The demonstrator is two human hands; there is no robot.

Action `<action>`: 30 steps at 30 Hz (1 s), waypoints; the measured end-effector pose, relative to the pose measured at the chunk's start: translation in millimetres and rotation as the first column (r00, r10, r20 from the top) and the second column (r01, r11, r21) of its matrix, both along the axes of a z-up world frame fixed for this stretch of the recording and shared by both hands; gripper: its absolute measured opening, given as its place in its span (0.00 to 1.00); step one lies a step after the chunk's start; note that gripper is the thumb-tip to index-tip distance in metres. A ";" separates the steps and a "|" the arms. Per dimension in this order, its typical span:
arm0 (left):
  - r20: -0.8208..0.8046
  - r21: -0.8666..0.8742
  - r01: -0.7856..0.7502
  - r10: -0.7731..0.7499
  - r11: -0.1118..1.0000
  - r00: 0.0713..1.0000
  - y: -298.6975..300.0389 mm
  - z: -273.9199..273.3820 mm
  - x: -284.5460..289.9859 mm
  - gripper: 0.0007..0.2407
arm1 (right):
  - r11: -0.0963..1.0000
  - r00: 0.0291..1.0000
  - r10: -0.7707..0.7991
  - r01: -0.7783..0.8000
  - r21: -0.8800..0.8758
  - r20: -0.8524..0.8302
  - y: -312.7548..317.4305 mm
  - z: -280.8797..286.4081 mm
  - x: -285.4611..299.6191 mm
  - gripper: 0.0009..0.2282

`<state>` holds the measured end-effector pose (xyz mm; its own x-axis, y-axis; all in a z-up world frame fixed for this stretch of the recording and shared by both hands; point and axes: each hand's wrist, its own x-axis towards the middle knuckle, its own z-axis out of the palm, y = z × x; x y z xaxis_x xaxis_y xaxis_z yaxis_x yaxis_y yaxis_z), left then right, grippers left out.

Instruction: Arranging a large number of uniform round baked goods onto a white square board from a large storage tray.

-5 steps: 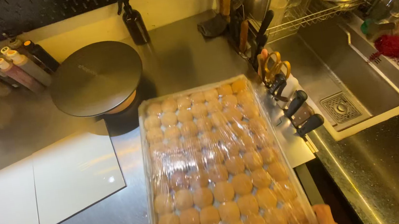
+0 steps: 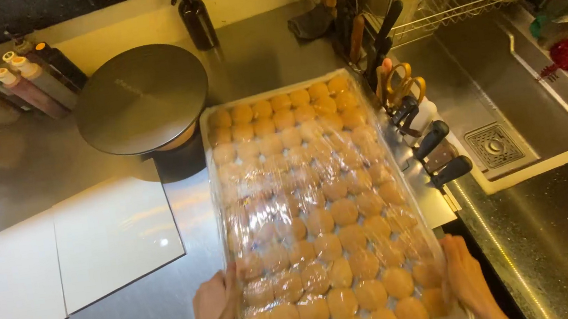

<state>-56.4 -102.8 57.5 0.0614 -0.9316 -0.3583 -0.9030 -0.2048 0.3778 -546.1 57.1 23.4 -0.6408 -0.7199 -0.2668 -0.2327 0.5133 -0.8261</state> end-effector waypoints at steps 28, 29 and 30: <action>-0.896 0.442 0.008 0.441 0.897 0.054 139.8 -82.7 38.2 0.18 | 0.940 0.948 -0.250 0.286 0.188 -0.197 120.4 -105.8 381.0 0.31; -0.896 0.441 0.016 0.440 0.897 0.052 140.2 -94.8 41.0 0.18 | 0.938 0.945 -0.256 0.294 0.186 -0.201 105.2 -109.3 394.1 0.31; -0.911 0.397 0.016 0.392 0.918 0.131 139.2 -107.6 41.0 0.16 | 0.945 0.941 -0.284 0.307 0.115 -0.184 88.1 -113.4 404.1 0.33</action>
